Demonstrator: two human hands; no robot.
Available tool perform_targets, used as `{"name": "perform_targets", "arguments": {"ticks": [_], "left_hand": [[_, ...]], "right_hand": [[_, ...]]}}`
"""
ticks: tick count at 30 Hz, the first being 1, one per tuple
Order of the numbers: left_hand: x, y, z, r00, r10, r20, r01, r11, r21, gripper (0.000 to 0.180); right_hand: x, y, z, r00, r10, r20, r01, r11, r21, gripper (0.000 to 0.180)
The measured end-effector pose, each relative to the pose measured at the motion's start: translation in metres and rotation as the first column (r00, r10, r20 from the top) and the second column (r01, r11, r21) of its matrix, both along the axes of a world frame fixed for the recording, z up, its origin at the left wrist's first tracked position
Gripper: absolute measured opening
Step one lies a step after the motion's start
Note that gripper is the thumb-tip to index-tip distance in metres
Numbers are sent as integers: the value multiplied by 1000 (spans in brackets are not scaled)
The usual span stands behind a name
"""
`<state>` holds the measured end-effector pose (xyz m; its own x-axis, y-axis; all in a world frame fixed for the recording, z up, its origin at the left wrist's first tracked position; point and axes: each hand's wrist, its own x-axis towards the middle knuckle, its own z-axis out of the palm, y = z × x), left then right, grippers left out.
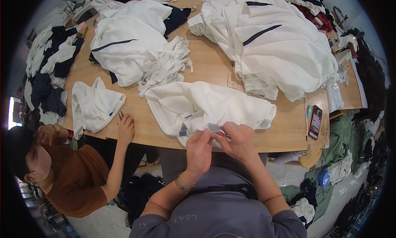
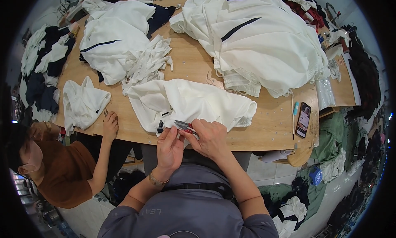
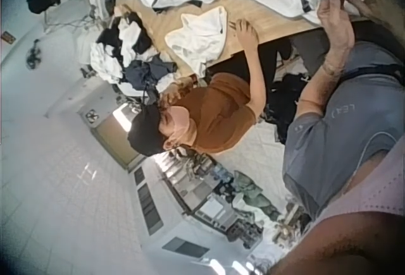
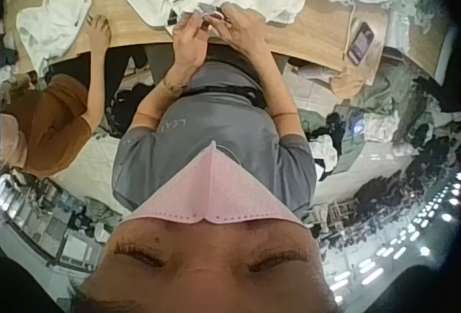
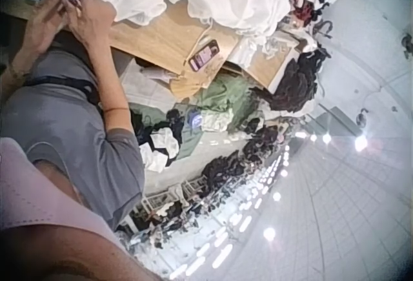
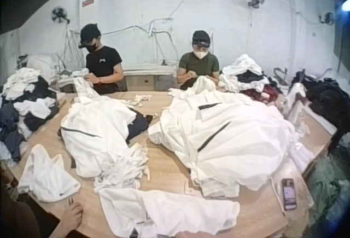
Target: Trimming loose threads from white athletic shorts using small hand snips.
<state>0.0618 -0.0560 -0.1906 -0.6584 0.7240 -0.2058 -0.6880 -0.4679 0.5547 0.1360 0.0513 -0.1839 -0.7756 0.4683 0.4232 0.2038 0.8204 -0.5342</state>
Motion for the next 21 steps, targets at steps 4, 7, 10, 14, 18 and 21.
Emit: {"name": "perform_targets", "arguments": {"ticks": [4,7,10,14,18,21], "left_hand": [[2,0,0,999,6,-35,-7,1000,-28,14],[3,0,1,1000,28,11,-28,1000,-2,14],[4,1,2,999,29,28,-29,1000,-4,14],[5,0,-3,1000,11,15,-11,1000,21,14],[7,1,-2,1000,-4,9,4,1000,22,14],[7,2,-3,1000,-3,19,2,999,52,14]], "right_hand": [[0,0,1,1000,2,3,-2,1000,-3,36],[0,-2,0,1000,-14,20,14,1000,-22,36],[1,-2,-4,1000,-1,-2,1,999,-43,36],[0,-3,-2,1000,0,-11,0,999,-36,36],[0,-4,-3,1000,-4,-18,3,999,-53,34],[1,-3,-4,1000,-16,-17,14,998,-67,34]]}}
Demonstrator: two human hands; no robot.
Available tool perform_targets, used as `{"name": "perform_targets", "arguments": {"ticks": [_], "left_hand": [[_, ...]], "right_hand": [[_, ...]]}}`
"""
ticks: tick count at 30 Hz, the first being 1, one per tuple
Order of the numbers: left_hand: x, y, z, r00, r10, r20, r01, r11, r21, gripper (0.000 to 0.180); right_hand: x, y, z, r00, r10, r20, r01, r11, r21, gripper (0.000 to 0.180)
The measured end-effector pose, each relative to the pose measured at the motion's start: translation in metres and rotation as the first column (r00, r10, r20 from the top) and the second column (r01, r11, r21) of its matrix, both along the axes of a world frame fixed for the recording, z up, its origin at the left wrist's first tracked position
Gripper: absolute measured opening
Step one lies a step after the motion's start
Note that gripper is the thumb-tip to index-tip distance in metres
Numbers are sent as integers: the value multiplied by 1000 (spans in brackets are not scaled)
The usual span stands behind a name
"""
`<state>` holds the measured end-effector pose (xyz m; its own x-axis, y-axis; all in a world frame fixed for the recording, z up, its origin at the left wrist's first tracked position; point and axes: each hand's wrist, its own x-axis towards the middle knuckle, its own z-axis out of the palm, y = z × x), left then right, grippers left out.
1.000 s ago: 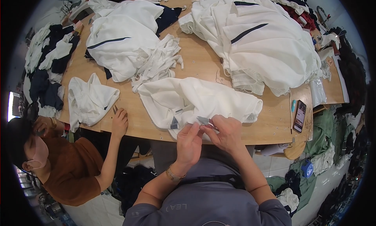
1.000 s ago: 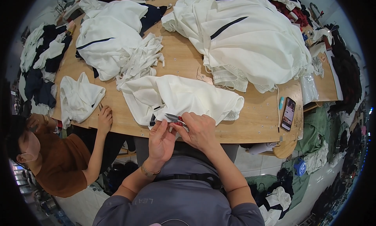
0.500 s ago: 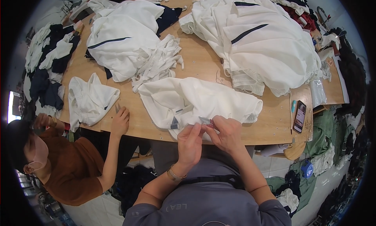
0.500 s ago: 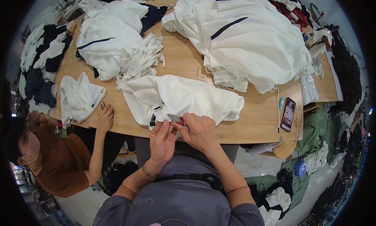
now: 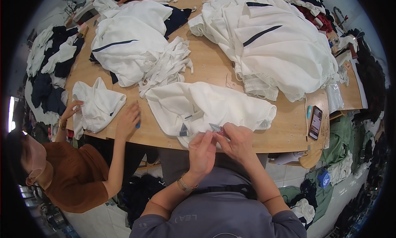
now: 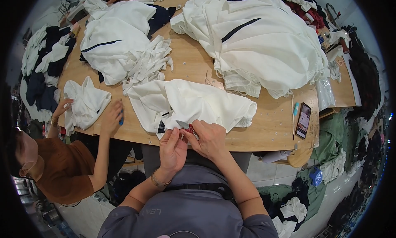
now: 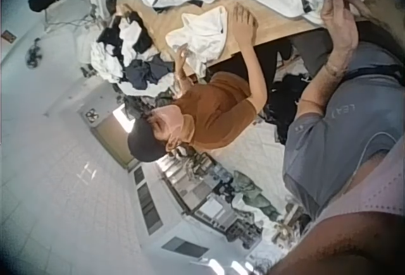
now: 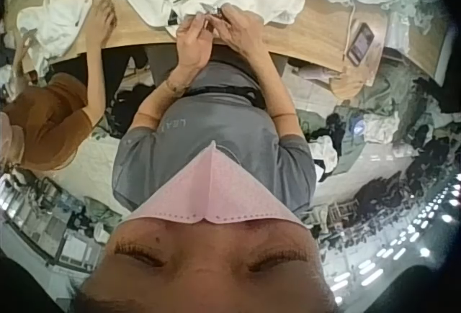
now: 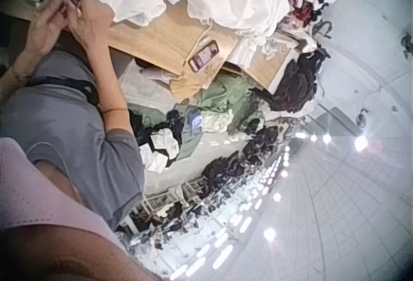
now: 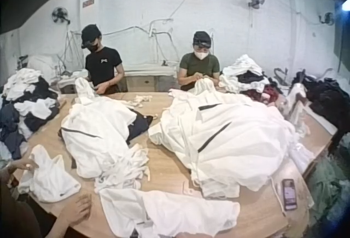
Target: Trimming loose threads from white athletic shorts using small hand snips.
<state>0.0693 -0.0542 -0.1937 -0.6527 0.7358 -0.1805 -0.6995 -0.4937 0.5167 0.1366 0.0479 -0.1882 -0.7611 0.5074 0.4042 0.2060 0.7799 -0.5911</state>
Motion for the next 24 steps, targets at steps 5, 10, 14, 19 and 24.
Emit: {"name": "perform_targets", "arguments": {"ticks": [5,10,14,19,24], "left_hand": [[-9,1,4,961,-85,263,75,996,48,23],[-10,4,-5,963,-105,248,105,994,12,26],[-6,8,-7,998,-28,59,30,999,-26,20],[-2,9,-15,999,43,-4,-43,999,5,14],[0,9,-18,996,74,-52,-75,997,-32,13]], "right_hand": [[1,-1,0,999,-34,-24,31,993,-110,35],[2,-1,0,999,-49,-25,46,992,-118,35],[4,-4,2,998,-56,-2,55,987,-149,34],[5,-6,2,998,-56,9,57,986,-154,31],[4,-6,2,998,-56,8,57,985,-163,30]]}}
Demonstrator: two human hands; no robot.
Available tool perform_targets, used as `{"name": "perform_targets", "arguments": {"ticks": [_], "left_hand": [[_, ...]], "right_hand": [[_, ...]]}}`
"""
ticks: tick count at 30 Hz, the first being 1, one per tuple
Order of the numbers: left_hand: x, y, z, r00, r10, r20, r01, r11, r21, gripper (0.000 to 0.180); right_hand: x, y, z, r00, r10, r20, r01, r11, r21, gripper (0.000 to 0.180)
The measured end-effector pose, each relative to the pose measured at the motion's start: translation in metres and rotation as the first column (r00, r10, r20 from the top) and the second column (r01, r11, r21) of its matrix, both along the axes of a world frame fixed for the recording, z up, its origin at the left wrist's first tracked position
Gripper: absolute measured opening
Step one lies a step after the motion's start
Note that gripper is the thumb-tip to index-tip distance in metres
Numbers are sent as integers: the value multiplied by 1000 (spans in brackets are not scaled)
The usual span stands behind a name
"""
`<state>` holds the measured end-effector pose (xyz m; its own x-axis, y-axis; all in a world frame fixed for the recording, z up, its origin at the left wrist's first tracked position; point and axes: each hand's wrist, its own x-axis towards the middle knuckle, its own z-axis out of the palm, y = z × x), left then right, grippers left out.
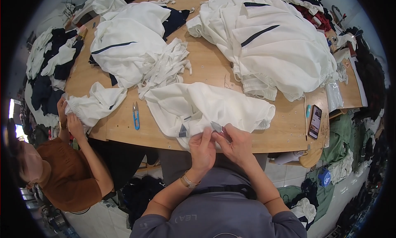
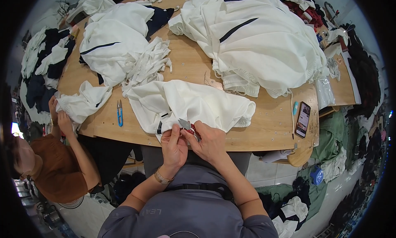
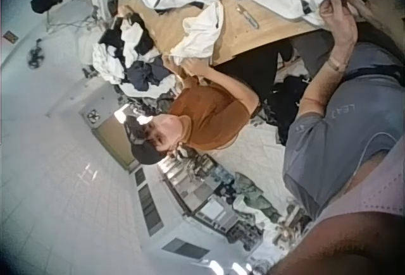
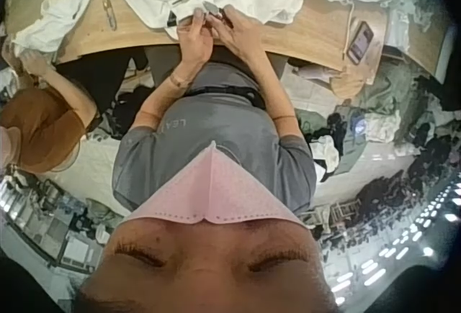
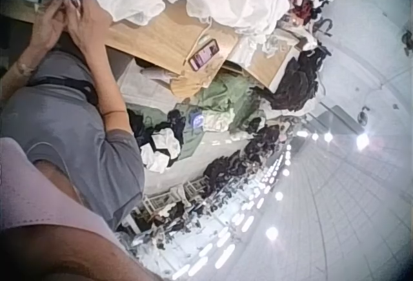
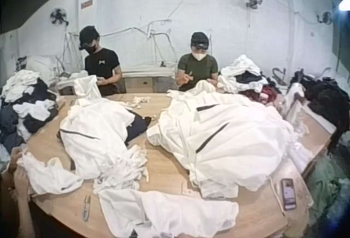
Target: Trimming loose threads from white athletic shorts using small hand snips.
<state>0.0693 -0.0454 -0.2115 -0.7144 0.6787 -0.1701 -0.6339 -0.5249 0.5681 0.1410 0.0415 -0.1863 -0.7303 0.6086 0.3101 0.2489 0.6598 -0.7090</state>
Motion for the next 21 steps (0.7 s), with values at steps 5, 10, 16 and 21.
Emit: {"name": "perform_targets", "arguments": {"ticks": [5,10,16,21], "left_hand": [[1,0,-1,1000,9,-3,-9,1000,30,13],[0,1,0,1000,20,0,-20,1000,15,12],[0,1,-1,999,30,-12,-30,999,-21,12],[0,0,-5,998,36,-54,-36,999,3,13]], "right_hand": [[0,-1,0,1000,-16,-9,16,999,-36,31],[2,1,1,1000,-14,-10,13,992,-125,33],[1,0,1,1000,-2,2,2,998,-61,34],[-1,1,2,1000,6,1,-6,997,-79,33]]}}
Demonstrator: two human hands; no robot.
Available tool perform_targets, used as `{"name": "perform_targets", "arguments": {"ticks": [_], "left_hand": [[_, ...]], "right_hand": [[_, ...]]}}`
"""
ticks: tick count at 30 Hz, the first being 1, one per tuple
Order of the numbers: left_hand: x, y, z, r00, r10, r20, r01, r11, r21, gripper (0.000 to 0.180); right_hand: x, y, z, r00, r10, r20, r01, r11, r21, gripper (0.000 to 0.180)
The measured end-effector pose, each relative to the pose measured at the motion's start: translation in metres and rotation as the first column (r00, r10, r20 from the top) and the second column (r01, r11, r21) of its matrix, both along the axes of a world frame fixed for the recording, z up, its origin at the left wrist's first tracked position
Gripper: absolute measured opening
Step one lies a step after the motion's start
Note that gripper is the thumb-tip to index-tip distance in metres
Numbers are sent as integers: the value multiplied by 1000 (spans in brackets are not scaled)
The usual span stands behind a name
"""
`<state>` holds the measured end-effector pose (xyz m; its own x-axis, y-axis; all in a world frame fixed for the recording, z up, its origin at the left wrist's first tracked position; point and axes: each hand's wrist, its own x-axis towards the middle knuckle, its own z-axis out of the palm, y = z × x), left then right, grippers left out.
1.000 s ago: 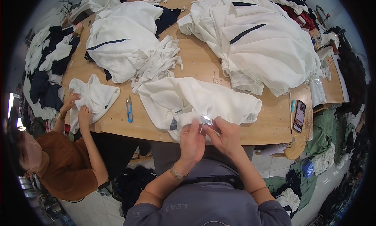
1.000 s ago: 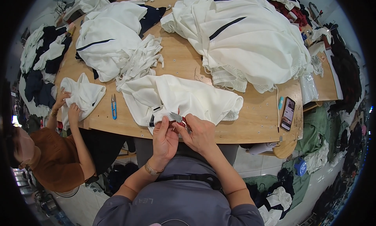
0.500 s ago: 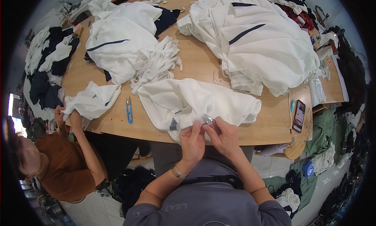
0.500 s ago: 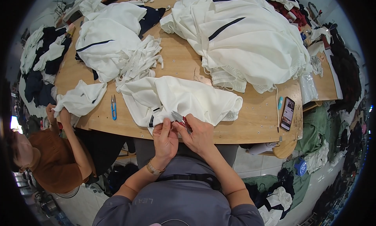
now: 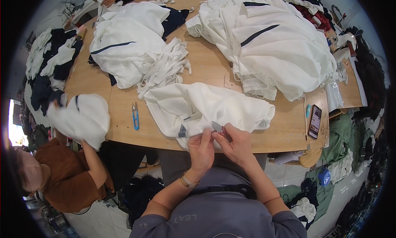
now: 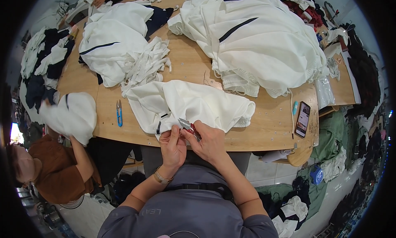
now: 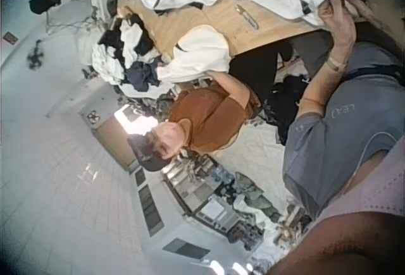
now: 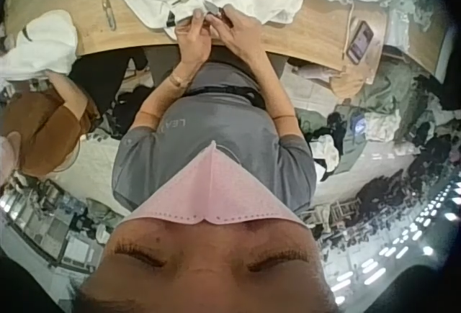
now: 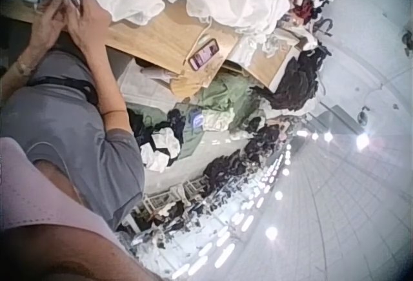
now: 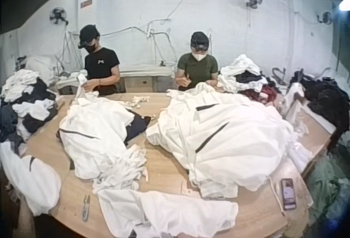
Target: Trimming loose threads from white athletic shorts using small hand snips.
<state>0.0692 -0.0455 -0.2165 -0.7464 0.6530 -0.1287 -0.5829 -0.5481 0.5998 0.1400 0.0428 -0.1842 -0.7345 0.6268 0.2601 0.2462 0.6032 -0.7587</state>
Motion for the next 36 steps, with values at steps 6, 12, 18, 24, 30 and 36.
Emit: {"name": "perform_targets", "arguments": {"ticks": [6,12,18,24,30,36], "left_hand": [[1,3,9,999,35,0,-35,995,-97,14],[-1,-1,1,1000,-3,-27,4,1000,2,13],[0,-2,-2,999,5,-33,-6,1000,-27,13],[0,-3,-4,998,17,-55,-18,1000,-15,13],[1,0,0,998,30,-62,-28,999,31,13],[2,0,4,997,50,-59,-56,994,-98,13]], "right_hand": [[4,3,-1,994,-47,-96,34,990,-134,32],[3,4,-3,999,31,-33,-29,996,82,33],[1,3,-3,1000,25,-17,-23,995,95,34],[2,2,-3,1000,23,-9,-22,995,95,34],[3,2,-3,995,-1,-96,6,999,50,32],[4,6,-4,992,-14,-124,22,997,68,32]]}}
